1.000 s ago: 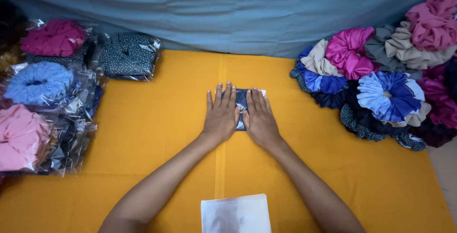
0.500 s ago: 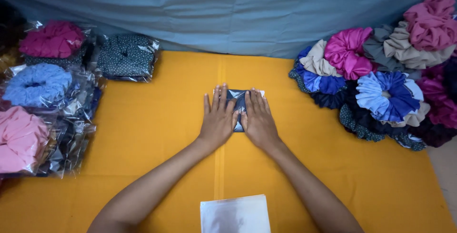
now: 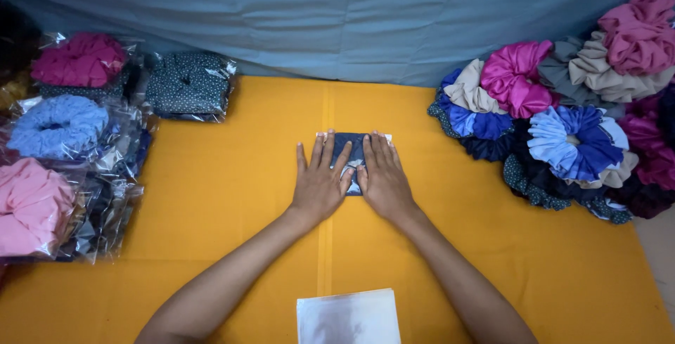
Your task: Packing colorful scrunchies into individual plastic bags at a workstation.
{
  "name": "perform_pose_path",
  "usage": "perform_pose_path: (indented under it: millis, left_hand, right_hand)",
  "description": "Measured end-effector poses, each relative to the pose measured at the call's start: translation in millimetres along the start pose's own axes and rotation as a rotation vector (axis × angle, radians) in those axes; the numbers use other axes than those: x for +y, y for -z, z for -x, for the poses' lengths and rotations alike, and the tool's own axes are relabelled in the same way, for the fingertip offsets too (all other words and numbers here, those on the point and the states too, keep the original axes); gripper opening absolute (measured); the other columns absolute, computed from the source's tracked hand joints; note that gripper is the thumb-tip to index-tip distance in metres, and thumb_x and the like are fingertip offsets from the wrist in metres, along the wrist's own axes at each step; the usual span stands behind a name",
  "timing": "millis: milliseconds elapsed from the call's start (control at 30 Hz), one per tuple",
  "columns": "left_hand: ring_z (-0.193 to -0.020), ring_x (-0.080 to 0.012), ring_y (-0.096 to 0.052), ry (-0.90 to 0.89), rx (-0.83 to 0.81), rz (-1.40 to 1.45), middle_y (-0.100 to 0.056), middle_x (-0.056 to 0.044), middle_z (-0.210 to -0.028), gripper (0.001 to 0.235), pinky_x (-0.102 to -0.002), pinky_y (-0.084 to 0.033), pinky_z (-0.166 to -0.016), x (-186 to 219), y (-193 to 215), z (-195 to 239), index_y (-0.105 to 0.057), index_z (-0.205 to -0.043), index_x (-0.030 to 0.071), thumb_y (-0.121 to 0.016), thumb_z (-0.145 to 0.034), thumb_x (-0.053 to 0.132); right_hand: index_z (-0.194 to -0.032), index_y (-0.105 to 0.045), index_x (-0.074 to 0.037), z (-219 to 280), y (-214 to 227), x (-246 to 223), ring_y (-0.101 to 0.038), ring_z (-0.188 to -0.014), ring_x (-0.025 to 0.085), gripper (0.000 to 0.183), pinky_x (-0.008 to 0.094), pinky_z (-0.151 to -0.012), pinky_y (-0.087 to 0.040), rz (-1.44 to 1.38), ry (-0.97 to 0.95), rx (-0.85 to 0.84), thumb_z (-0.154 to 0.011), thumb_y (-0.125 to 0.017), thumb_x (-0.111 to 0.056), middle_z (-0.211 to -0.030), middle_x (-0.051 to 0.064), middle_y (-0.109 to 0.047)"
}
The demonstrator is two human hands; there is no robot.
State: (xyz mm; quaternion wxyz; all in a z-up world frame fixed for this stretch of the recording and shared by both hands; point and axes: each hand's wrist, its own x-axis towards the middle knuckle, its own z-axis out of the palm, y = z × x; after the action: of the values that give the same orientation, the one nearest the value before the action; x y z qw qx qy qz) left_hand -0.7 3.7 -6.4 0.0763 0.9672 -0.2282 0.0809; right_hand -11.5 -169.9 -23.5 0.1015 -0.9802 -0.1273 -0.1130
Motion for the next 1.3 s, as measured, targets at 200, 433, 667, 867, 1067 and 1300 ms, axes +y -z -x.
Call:
perform_pose_path:
  millis: [200,433,667,867,1067,1300]
  left_hand:
    - [-0.154,-0.0327,-0.019,0.014,-0.035,-0.034,-0.023,-0.016,-0.166,0.058,-0.068,-0.01,-0.118,2,4,-1,-0.033,-0.157,0.022,-0.031,-0.105,0.048]
    - [-0.154,-0.0339,-0.017,0.018,-0.107,-0.05,-0.021,-0.017,-0.167,0.058,-0.068,-0.009,-0.118,4,13,-3,-0.035,-0.156,0.019,-0.027,-0.106,0.047]
    - [-0.154,-0.0332,-0.018,0.011,-0.136,-0.033,-0.021,-0.016,-0.167,0.058,-0.068,-0.01,-0.117,0,16,-4,-0.037,-0.155,0.021,-0.026,-0.105,0.05]
    - [-0.147,-0.0319,-0.029,-0.039,0.01,0.146,-0.033,-0.013,-0.158,0.054,-0.06,-0.02,-0.11,-22,1,-10,-0.049,-0.144,0.023,-0.042,-0.1,0.055]
    - [-0.142,-0.0367,-0.027,-0.007,0.008,0.286,-0.033,-0.014,-0.148,0.057,-0.058,-0.025,-0.103,-37,-4,-18,-0.053,-0.131,0.03,-0.061,-0.086,0.064]
    - [-0.131,-0.0356,-0.034,0.048,-0.058,0.605,-0.036,-0.009,-0.131,0.068,-0.052,-0.018,-0.109,-46,16,-23,-0.054,-0.121,0.03,-0.085,-0.066,0.056]
  right_hand:
    - [-0.162,-0.025,-0.004,0,-3,3,-0.021,-0.156,0.038,0.063,0.048,-0.127,-0.01,-0.029,-0.026,-0.05,-0.107,-0.039,-0.031,-0.166,0.024,-0.028]
    - [-0.163,-0.024,-0.005,-2,3,12,-0.019,-0.156,0.038,0.064,0.05,-0.127,-0.009,-0.137,-0.005,-0.092,-0.108,-0.043,-0.032,-0.167,0.024,-0.025]
    - [-0.165,-0.021,-0.013,-7,-2,41,-0.011,-0.157,0.036,0.063,0.051,-0.127,-0.007,-0.355,0.011,-0.208,-0.109,-0.043,-0.031,-0.17,0.018,-0.018]
    - [-0.159,-0.04,-0.012,-16,1,65,-0.031,-0.15,0.039,0.059,0.051,-0.123,-0.024,-0.459,0.057,-0.162,-0.102,-0.055,-0.015,-0.16,0.019,-0.041]
    - [-0.152,-0.049,-0.011,-32,-17,96,-0.042,-0.14,0.028,0.082,0.041,-0.117,-0.025,-0.285,0.049,-0.139,-0.081,-0.082,-0.036,-0.134,0.011,-0.059]
    - [-0.126,-0.056,-0.016,-56,10,89,-0.039,-0.129,0.038,0.081,0.05,-0.111,-0.032,-0.431,-0.21,-0.417,-0.064,-0.098,-0.046,-0.118,0.011,-0.045]
